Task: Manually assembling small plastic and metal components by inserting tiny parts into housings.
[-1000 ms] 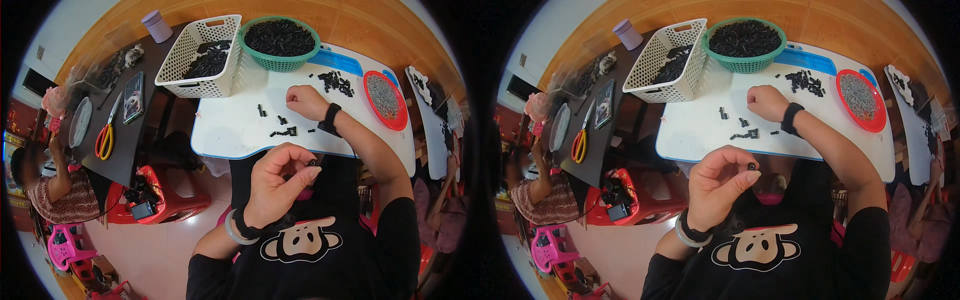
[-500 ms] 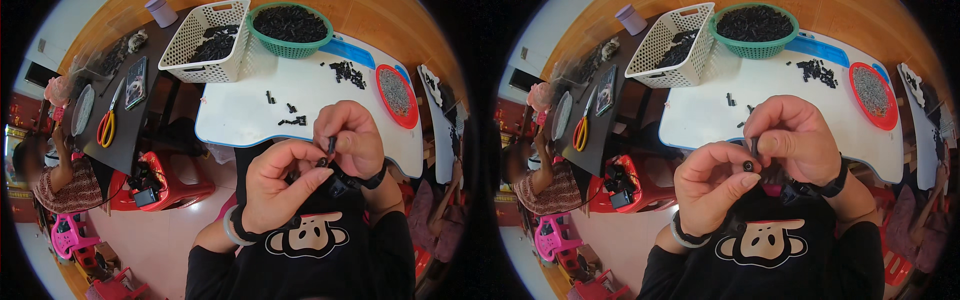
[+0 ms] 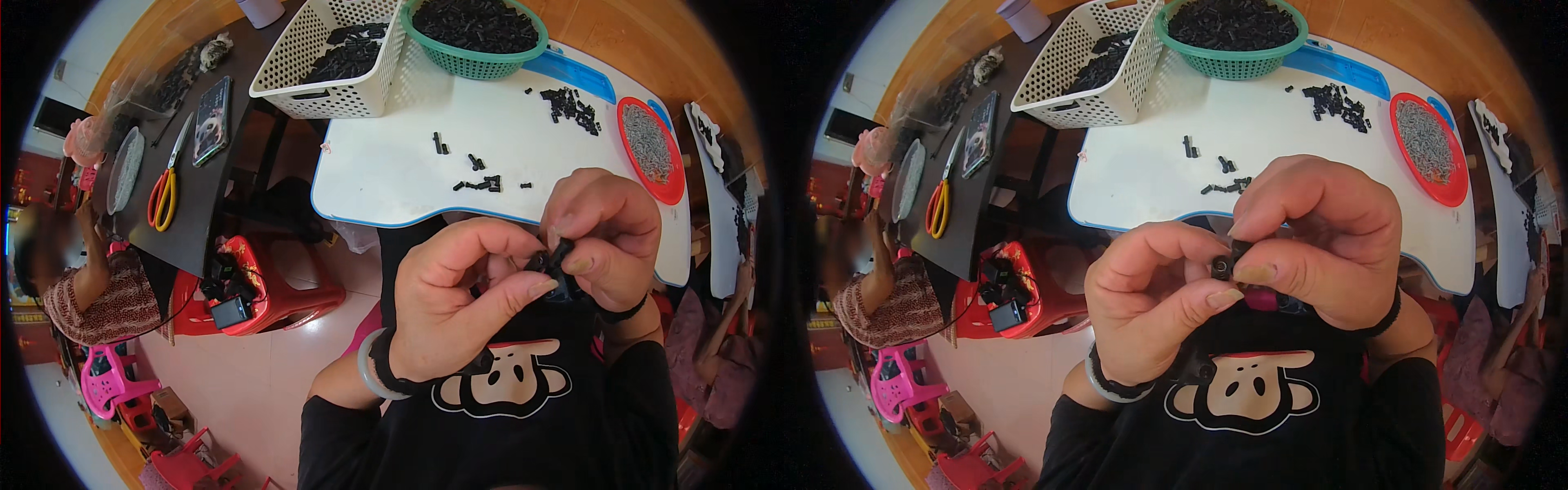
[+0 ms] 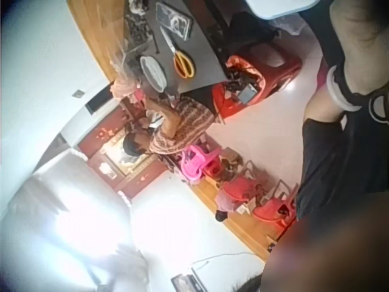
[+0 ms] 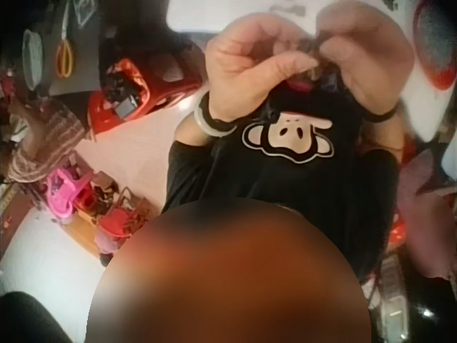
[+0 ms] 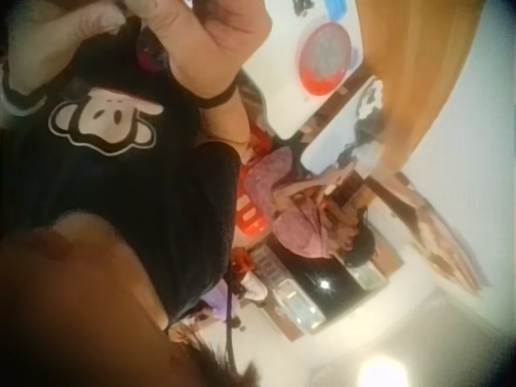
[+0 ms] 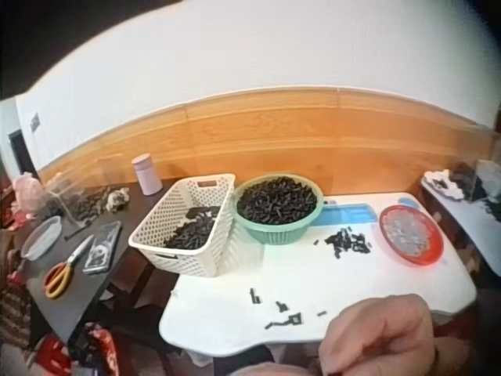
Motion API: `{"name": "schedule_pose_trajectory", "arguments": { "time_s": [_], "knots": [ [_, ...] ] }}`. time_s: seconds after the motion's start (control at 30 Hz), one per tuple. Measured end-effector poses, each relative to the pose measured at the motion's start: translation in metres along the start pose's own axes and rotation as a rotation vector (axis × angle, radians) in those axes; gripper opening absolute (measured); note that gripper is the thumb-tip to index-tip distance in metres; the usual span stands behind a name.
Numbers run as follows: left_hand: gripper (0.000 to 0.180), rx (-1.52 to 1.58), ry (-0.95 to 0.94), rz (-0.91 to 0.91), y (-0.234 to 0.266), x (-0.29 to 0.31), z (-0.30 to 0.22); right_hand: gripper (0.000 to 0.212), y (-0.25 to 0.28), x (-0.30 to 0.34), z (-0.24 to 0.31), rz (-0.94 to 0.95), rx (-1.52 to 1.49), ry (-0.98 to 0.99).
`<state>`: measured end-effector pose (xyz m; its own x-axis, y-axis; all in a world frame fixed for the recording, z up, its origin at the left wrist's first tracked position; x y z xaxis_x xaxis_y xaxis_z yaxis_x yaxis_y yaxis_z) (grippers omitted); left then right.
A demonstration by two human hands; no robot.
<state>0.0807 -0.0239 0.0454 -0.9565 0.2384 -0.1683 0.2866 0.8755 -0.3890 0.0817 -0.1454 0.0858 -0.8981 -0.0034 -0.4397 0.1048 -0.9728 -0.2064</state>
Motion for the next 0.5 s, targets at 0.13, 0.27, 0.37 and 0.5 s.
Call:
{"name": "schedule_pose_trajectory", "arguments": {
  "time_s": [0.13,0.27,0.37,0.5],
  "knots": [
    [0.03,0.155,0.134,0.009,-0.003,0.002,0.008,0.019,0.003,0.002,-0.003,-0.059,-0.072,-0.084],
    [0.031,0.173,0.125,0.013,-0.003,0.003,0.008,0.019,0.004,0.002,-0.007,-0.073,-0.119,-0.094],
    [0.028,0.182,0.098,-0.024,-0.004,0.001,0.008,0.019,0.003,0.003,-0.013,-0.079,-0.151,-0.158],
    [0.028,0.086,0.079,0.016,-0.002,0.001,0.006,0.02,0.005,0.004,-0.01,-0.077,-0.062,-0.092]
  ]
}}
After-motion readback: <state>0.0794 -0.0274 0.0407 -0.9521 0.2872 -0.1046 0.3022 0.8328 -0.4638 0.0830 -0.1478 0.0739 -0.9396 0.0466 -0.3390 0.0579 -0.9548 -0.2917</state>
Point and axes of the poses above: each hand's wrist, its own x-axis away from the middle knuckle, its own y-axis out of the back of the hand, z = x × y, the point moved 10 cm from there along -x, towards the middle knuckle, and after that the axes turned 13 degrees about -z, right-handed, at the moved point
